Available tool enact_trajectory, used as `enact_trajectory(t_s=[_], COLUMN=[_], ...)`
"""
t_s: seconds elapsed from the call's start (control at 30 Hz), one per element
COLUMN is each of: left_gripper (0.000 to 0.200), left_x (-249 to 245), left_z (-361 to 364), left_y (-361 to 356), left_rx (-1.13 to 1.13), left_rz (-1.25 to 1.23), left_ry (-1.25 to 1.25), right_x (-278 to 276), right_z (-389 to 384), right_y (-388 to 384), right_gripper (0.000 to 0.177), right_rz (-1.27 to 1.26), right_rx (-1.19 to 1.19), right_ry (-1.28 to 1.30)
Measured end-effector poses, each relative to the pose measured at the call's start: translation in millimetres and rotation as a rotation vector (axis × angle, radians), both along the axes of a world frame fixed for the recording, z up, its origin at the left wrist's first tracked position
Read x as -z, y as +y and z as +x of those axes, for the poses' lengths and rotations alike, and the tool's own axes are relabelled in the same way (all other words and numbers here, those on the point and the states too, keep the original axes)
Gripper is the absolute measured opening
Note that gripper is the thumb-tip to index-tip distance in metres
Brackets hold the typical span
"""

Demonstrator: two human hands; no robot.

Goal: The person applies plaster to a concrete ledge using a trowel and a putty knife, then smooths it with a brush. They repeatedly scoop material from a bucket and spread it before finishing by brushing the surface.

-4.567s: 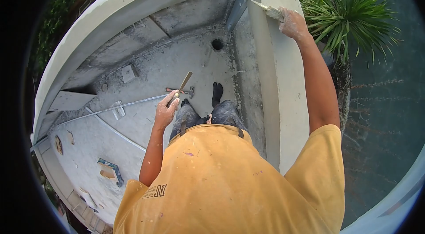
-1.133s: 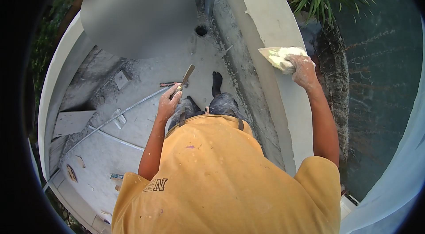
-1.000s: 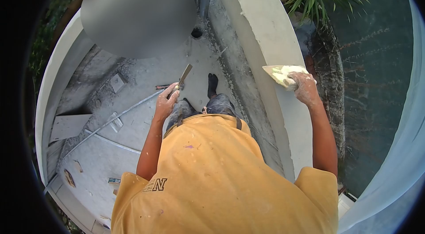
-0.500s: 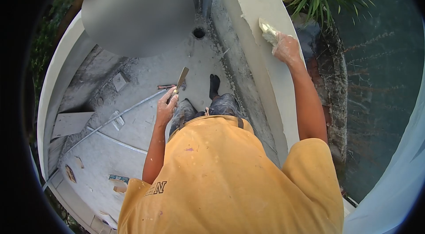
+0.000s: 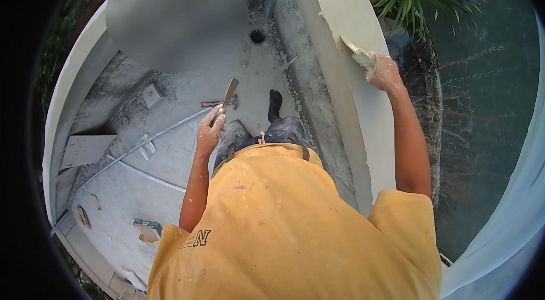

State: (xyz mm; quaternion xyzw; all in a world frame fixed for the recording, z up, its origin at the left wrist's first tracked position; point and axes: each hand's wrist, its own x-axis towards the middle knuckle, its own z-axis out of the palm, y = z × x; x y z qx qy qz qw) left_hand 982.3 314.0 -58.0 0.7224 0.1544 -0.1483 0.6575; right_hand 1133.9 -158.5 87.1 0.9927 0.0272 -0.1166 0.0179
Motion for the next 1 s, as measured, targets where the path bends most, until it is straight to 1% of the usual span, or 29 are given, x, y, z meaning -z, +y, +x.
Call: enact_trajectory(t_s=[0.07,0.1,0.13,0.2,0.27,0.37,0.43,0.47,0.53,0.6,0.67,0.7,0.73,0.8,0.83,0.87,0.93,1.0], left_gripper=[0.039,0.039,0.039,0.039,0.039,0.038,0.038,0.038,0.038,0.038,0.04,0.042,0.042,0.039,0.038,0.041,0.043,0.044], left_x=[-3,-2,1,8,3,2,4,6,10,16,21,22,25,15,10,8,5,-6], left_z=[-5,-9,-12,-16,-19,-23,-29,-32,-36,-40,-41,-40,-40,-33,-32,-30,-19,-8], left_y=[10,13,15,26,33,45,52,54,54,53,44,38,29,14,6,-2,-14,-19], left_rx=[-0.013,-0.016,0.021,0.095,0.162,0.21,0.208,0.198,0.177,0.157,0.142,0.134,0.12,0.113,0.115,0.106,0.133,0.162], left_rz=[-0.016,-0.027,-0.026,-0.007,0.052,0.089,0.088,0.083,0.051,0.016,-0.042,-0.067,-0.076,-0.092,-0.098,-0.143,-0.239,-0.324], left_ry=[0.041,0.064,0.058,0.047,0.067,0.081,0.092,0.094,0.106,0.129,0.138,0.141,0.089,0.131,0.157,0.23,0.253,0.293], right_x=[-29,-40,-38,-20,10,63,72,69,58,42,-13,-25,-35,-68,-74,-68,-55,-18], right_z=[-13,-9,-5,1,-6,-42,-81,-107,-154,-188,-192,-197,-201,-200,-201,-202,-202,-202], right_y=[1,14,19,30,39,34,30,28,13,-11,3,2,0,21,33,46,76,91], right_gripper=[0.033,0.034,0.037,0.042,0.045,0.05,0.055,0.057,0.059,0.056,0.049,0.045,0.041,0.038,0.037,0.037,0.038,0.034], right_rz=[0.102,0.056,0.062,0.104,0.162,-0.004,-0.018,-0.053,0.005,0.003,-0.05,0.027,0.111,0.447,0.618,0.779,1.095,1.036], right_rx=[-0.011,0.056,0.044,0.011,-0.022,-0.123,-0.057,-0.045,0.029,0.081,0.369,0.401,0.433,0.48,0.507,0.565,0.691,0.732], right_ry=[0.039,0.056,0.008,-0.092,-0.195,-0.328,-0.319,-0.328,-0.267,-0.193,0.059,-0.1,-0.258,-0.454,-0.544,-0.536,-0.506,-0.266])
